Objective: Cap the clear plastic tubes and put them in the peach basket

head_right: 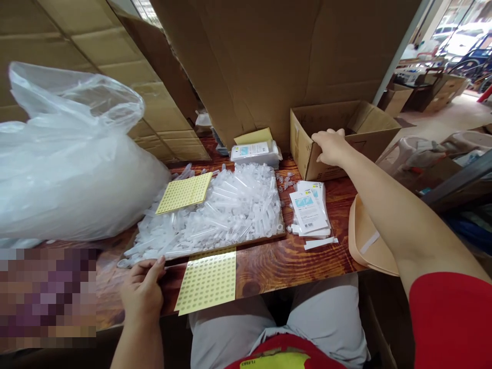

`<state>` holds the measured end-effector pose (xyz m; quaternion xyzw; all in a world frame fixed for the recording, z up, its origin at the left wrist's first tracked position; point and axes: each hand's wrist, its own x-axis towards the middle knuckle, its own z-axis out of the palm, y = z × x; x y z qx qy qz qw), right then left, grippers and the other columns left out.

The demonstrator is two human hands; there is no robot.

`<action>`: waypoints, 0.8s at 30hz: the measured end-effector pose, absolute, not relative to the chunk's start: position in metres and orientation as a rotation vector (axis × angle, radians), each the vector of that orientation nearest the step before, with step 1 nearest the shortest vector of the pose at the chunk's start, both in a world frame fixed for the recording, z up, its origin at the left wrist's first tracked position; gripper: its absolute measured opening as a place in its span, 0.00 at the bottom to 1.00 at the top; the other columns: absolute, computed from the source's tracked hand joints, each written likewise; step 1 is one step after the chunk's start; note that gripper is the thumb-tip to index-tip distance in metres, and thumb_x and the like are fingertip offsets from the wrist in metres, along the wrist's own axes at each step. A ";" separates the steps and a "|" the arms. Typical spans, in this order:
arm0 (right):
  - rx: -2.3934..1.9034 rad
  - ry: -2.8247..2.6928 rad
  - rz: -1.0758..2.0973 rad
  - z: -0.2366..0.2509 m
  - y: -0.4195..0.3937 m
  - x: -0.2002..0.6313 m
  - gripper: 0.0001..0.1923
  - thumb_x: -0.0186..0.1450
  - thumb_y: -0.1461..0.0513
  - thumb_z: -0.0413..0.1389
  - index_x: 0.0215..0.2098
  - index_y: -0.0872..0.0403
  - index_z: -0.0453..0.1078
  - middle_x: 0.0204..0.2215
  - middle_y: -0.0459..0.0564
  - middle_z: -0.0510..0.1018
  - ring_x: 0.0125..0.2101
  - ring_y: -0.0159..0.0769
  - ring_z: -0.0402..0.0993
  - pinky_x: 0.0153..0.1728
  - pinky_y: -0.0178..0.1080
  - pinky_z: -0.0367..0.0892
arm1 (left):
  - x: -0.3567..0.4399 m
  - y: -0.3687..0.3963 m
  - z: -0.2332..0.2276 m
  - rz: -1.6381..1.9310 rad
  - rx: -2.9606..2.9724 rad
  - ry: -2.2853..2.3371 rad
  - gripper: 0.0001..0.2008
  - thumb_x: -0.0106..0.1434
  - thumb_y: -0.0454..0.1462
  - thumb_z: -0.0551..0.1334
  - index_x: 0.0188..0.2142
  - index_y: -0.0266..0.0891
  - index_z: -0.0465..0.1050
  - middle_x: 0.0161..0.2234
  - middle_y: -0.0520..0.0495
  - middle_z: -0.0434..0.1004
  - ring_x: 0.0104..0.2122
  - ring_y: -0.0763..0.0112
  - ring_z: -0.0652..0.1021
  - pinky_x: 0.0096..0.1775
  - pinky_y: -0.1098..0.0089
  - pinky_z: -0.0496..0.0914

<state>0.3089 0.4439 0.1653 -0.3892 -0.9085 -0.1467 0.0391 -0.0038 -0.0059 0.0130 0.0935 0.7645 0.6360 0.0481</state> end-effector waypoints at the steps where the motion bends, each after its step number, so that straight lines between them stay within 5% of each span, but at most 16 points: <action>1: -1.216 -2.787 -0.455 0.166 0.442 0.305 0.18 0.63 0.59 0.65 0.50 0.53 0.70 0.48 0.57 0.77 0.51 0.57 0.67 0.48 0.50 0.56 | -0.003 -0.005 0.014 1.922 0.286 2.337 0.24 0.37 0.52 0.72 0.26 0.39 0.68 0.20 0.55 0.67 0.23 0.75 0.67 0.30 0.69 0.59; 17: -1.245 -2.765 -0.468 0.158 0.474 0.319 0.21 0.66 0.48 0.63 0.50 0.51 0.71 0.46 0.58 0.78 0.50 0.59 0.68 0.47 0.52 0.57 | 0.004 -0.003 0.022 1.855 0.334 2.382 0.22 0.40 0.53 0.70 0.25 0.41 0.67 0.19 0.55 0.67 0.24 0.72 0.68 0.31 0.69 0.62; 24: -1.210 -2.802 -0.385 0.163 0.462 0.302 0.21 0.65 0.52 0.64 0.52 0.52 0.71 0.51 0.58 0.77 0.54 0.60 0.68 0.51 0.55 0.57 | 0.001 -0.002 0.018 1.860 0.352 2.385 0.22 0.40 0.52 0.70 0.25 0.40 0.67 0.20 0.55 0.67 0.24 0.73 0.68 0.31 0.69 0.62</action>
